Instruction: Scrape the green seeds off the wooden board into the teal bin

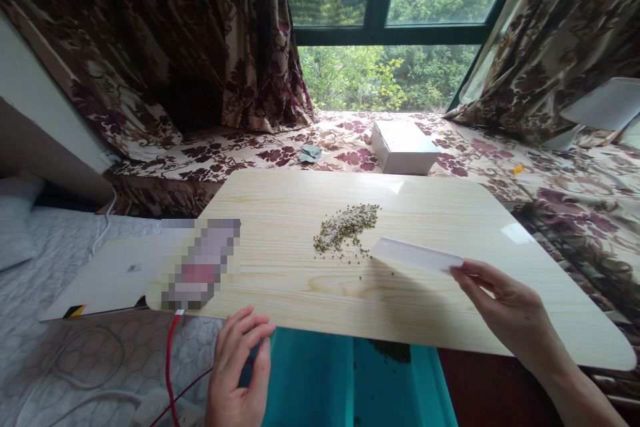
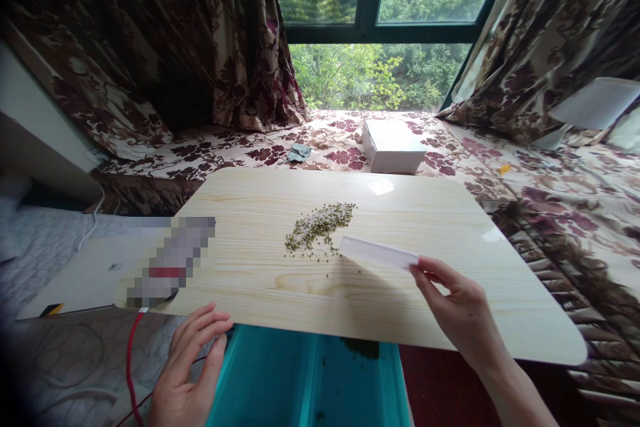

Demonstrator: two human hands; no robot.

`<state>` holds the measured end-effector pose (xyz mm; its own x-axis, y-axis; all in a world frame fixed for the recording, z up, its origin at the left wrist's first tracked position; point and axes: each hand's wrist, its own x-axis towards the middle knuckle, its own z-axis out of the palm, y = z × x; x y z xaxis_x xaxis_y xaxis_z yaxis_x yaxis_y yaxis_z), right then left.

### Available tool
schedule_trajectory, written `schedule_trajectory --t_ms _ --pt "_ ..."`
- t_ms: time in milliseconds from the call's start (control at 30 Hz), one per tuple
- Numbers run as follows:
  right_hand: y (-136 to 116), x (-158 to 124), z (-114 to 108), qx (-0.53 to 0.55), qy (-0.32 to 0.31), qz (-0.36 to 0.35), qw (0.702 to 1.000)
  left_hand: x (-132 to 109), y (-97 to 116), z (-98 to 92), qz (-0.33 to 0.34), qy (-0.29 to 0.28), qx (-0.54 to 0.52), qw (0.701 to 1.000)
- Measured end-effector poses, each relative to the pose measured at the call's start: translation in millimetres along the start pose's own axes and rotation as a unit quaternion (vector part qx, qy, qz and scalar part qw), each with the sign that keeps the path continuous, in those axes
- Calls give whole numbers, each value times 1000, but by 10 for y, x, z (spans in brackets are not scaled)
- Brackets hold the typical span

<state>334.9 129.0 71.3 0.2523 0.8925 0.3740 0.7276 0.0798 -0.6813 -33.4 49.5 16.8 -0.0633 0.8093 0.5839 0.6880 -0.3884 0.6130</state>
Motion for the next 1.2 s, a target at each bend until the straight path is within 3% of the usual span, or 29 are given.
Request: schedule_trajectory --t_ms 233,600,900,1200 --pt "-53 -14 -68 -5 -3 -12 1000 1 -4 8 5 -2 -3 1000" --pt "-83 7 74 29 -22 -42 998 -36 -36 2 -7 -4 -5 1000" --pt "-71 25 180 67 -40 -20 997 -42 -31 0 -15 -6 -5 1000" --pt "-101 1 101 83 -77 -3 994 -41 -34 1 -20 -4 -5 1000"
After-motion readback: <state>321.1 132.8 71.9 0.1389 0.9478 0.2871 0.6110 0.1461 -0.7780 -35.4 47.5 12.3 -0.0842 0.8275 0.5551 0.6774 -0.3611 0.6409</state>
